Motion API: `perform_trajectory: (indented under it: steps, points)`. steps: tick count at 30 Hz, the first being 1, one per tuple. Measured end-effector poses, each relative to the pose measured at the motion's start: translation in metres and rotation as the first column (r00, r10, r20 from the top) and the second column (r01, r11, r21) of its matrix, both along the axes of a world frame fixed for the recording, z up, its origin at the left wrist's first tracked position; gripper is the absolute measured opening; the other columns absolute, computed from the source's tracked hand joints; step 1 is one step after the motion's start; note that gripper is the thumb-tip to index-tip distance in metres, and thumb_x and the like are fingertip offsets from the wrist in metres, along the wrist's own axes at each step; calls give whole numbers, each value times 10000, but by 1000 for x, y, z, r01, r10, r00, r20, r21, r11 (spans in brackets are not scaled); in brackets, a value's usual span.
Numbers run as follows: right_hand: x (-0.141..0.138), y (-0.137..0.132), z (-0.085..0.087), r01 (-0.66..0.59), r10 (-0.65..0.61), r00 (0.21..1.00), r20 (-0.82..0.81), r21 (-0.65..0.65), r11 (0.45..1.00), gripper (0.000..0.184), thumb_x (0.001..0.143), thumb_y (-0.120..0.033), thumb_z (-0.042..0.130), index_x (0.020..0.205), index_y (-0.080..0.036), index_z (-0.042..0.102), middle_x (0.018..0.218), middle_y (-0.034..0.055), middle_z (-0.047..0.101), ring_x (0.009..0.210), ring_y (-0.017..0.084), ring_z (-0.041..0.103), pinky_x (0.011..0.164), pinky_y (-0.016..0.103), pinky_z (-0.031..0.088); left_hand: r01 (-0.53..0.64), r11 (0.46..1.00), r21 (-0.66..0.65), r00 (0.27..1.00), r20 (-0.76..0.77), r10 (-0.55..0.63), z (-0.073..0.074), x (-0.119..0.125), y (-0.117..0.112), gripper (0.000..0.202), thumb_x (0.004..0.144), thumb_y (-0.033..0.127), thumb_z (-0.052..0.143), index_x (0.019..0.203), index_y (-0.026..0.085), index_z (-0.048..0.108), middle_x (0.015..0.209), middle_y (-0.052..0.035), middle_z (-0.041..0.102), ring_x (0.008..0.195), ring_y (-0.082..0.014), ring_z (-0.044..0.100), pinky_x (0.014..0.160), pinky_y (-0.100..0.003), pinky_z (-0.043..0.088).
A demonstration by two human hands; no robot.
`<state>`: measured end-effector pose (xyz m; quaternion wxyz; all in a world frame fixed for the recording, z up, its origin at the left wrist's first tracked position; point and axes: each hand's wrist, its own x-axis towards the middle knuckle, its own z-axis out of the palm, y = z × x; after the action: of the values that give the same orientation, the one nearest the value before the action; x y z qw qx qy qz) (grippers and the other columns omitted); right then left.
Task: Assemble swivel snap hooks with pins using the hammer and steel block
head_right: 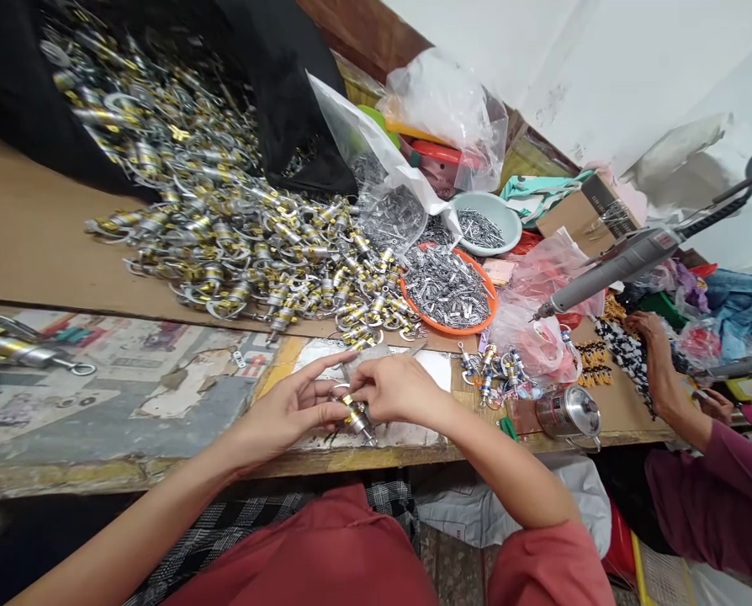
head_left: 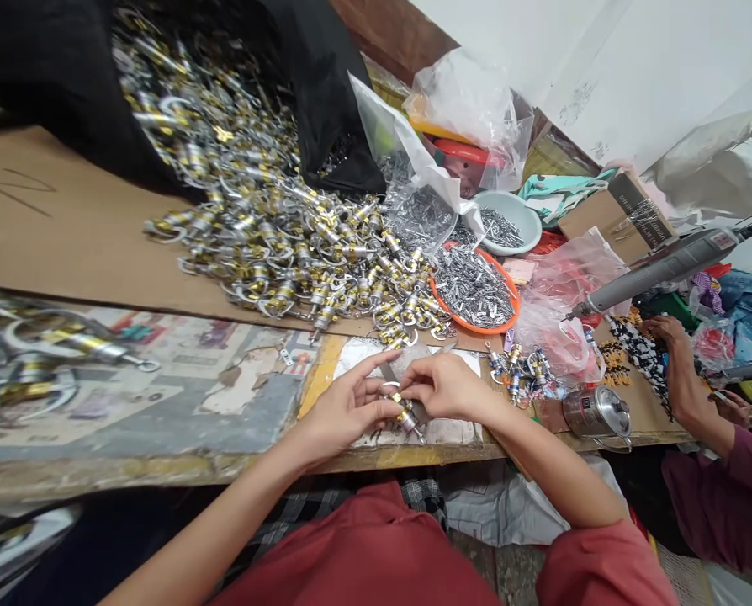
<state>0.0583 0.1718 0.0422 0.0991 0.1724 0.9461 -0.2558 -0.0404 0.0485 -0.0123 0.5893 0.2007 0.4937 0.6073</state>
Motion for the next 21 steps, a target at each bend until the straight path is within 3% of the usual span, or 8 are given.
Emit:
perform_trajectory:
  steps: [3, 7, 10, 12, 14, 16, 18, 21]
  points:
    - [5, -2, -9, 92, -96, 993, -73, -56, 994, 54, 717, -139, 640, 747, -180, 658, 598, -41, 617, 536, 88, 529, 505, 181, 332, 9, 1000, -5, 1000, -18, -9, 2, 0, 0, 822, 552, 241, 711, 1280, 136, 342, 689, 14, 646, 600, -155, 623, 597, -278, 473]
    - [13, -9, -21, 113, -117, 955, -271, -32, 993, 145, 736, -111, 587, 825, -197, 662, 712, -21, 657, 629, 109, 570, 590, 198, 402, 14, 1000, -12, 999, -30, -15, 3, -1, 0, 824, 554, 253, 708, 1283, 136, 342, 709, 4, 648, 613, -165, 630, 601, -286, 478]
    - [27, -8, -29, 192, -214, 852, -478, -95, 977, 109, 786, -159, 545, 818, -188, 645, 762, 2, 654, 684, 121, 582, 650, 218, 439, 9, 1000, -16, 999, -52, -9, 2, 0, 0, 797, 571, 250, 702, 1279, 153, 352, 680, 29, 615, 603, -154, 615, 585, -273, 463]
    - [45, 2, -34, 341, -348, 742, -573, -125, 932, 121, 825, -212, 505, 832, -178, 621, 779, 17, 638, 702, 129, 581, 654, 229, 455, 12, 1000, -20, 998, -62, -14, 2, -1, 0, 783, 571, 243, 705, 1272, 166, 365, 676, 37, 597, 597, -149, 608, 566, -262, 452]
    - [67, 14, -39, 493, -426, 697, -577, -46, 869, 155, 837, -245, 486, 918, -171, 596, 836, 37, 624, 749, 149, 580, 681, 259, 464, 19, 1000, -24, 998, -67, -20, 1, -1, 0, 782, 567, 240, 711, 1269, 173, 372, 695, 33, 595, 597, -150, 611, 555, -257, 447]
    - [88, 24, -44, 530, -424, 777, -465, 121, 839, 270, 818, -284, 524, 1060, -167, 555, 929, 66, 610, 831, 184, 576, 729, 301, 461, 14, 1000, -24, 997, -75, -16, -1, -1, -1, 778, 569, 244, 714, 1267, 175, 377, 708, 29, 597, 597, -150, 614, 555, -259, 448]
    - [104, 27, -51, 459, -388, 874, -292, 236, 856, 357, 817, -324, 540, 1138, -169, 525, 976, 84, 602, 880, 209, 572, 746, 320, 455, 7, 1000, -27, 997, -83, -9, -1, -1, -1, 774, 577, 249, 713, 1269, 178, 376, 715, 27, 599, 595, -151, 617, 560, -263, 449]
    - [112, 21, -60, 404, -367, 911, -188, 237, 883, 263, 888, -322, 431, 1044, -167, 574, 909, 76, 618, 854, 201, 582, 736, 307, 450, 8, 999, -32, 996, -85, -10, -1, -1, -1, 779, 581, 253, 708, 1276, 171, 367, 711, 25, 602, 595, -154, 620, 569, -271, 453]
